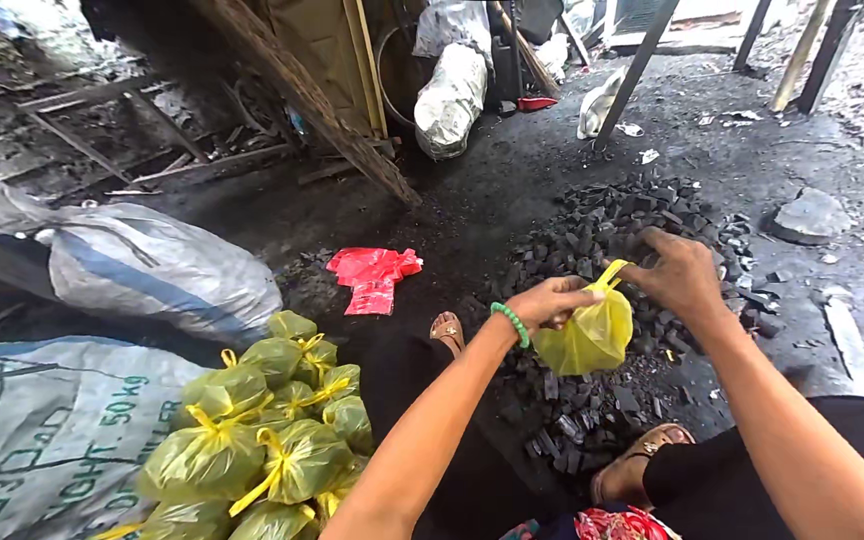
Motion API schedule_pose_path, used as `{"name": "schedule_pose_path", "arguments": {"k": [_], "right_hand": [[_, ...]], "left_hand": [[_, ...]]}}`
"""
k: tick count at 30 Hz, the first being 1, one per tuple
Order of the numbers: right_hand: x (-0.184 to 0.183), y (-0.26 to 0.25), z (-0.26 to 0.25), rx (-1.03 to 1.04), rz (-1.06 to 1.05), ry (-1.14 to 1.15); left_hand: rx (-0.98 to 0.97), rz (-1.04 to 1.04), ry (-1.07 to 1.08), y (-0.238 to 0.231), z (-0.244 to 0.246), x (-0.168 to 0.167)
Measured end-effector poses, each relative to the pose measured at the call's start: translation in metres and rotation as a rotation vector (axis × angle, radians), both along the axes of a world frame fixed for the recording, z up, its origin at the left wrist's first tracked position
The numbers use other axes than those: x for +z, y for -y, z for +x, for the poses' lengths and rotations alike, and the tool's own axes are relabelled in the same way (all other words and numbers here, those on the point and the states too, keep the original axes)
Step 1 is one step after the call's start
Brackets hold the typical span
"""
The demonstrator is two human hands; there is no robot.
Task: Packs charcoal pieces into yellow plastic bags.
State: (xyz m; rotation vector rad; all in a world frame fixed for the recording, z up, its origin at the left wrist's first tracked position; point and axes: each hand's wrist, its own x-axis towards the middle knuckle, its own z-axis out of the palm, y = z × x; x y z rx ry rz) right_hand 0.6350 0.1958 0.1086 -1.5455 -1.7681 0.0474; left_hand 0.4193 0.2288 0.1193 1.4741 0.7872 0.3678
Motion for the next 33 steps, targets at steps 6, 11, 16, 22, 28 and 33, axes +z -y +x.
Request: {"name": "schedule_pose_path", "arguments": {"k": [6,11,16,22,28,33], "right_hand": [[-0.042,0.012,-0.012,0.259,-0.184,-0.887],[-0.063,0.024,-0.018,0.382,-0.454,-1.209],[-0.067,0.021,-0.027,0.166,-0.558,-1.111],[-0.082,0.018,-0.015,0.399,-0.581,-1.088],[-0.079,0.031,-0.024,0.437,-0.624,-0.765],[-0.101,0.023,-0.036,0.334,-0.43,-0.773]], "left_hand": [[0.19,0.221,0.131,0.011,0.02,-0.01],[-0.003,0.328,-0.084,0.013,0.007,-0.008],[0.02,1.138,-0.335,0.03,0.004,-0.028],[0.058,1.387,-0.378,0.037,0.003,-0.056],[0.096,0.545,-0.423,0.04,-0.009,-0.011],[0.125,0.382,-0.493,0.013,0.006,-0.014]]}}
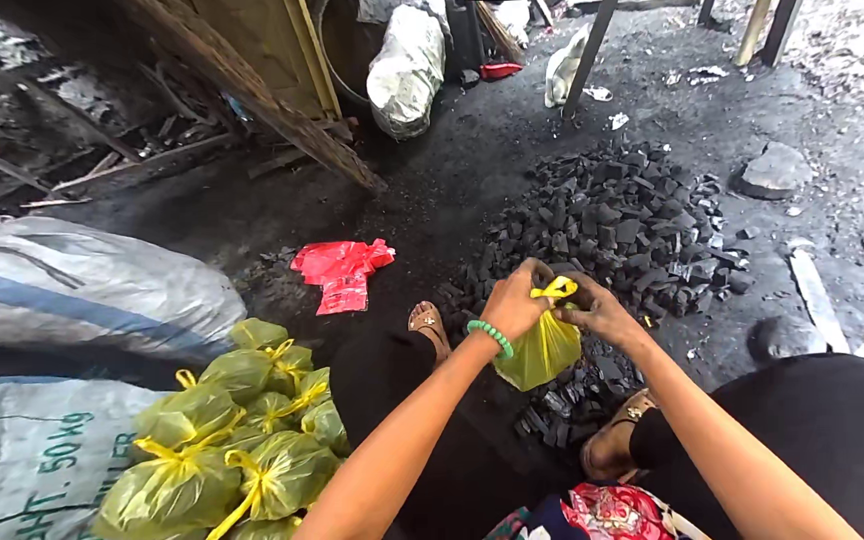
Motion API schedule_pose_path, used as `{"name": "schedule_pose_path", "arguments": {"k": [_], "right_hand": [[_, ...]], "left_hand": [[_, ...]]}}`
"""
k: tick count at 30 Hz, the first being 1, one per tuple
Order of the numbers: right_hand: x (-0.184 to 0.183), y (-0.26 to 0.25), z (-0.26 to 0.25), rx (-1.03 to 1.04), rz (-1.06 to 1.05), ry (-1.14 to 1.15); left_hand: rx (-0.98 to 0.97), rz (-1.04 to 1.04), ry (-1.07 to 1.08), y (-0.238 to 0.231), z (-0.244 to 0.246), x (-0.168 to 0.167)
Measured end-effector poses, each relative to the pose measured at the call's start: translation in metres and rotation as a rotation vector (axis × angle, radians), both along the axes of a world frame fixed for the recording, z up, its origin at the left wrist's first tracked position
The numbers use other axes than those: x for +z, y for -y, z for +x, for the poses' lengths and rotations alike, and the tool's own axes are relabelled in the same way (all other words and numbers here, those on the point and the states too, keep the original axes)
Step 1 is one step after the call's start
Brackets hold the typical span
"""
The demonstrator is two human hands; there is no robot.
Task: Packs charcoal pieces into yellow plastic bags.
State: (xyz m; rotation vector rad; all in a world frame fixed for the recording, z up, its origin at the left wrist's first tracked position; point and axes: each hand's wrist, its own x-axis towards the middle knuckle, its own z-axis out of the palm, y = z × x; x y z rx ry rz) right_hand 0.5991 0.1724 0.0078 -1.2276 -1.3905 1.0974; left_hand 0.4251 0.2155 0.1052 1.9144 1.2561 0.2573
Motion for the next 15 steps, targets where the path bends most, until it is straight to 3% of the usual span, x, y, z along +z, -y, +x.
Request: {"name": "schedule_pose_path", "arguments": {"k": [3,6,10,15], "right_hand": [[-0.021,-0.005,0.003,-0.186,-0.041,-0.177],[-0.075,-0.009,0.029,-0.389,-0.249,-0.216],[-0.154,0.002,0.087,-0.625,-0.575,0.025],[-0.212,0.024,0.131,-0.721,-0.95,0.265]], "left_hand": [[-0.045,0.089,-0.185,-0.015,-0.004,0.003],[-0.197,0.099,-0.374,-0.034,-0.011,-0.005],[-0.286,0.091,-0.563,-0.049,-0.013,-0.017],[-0.294,0.004,-0.8,-0.06,-0.013,-0.022]]}}
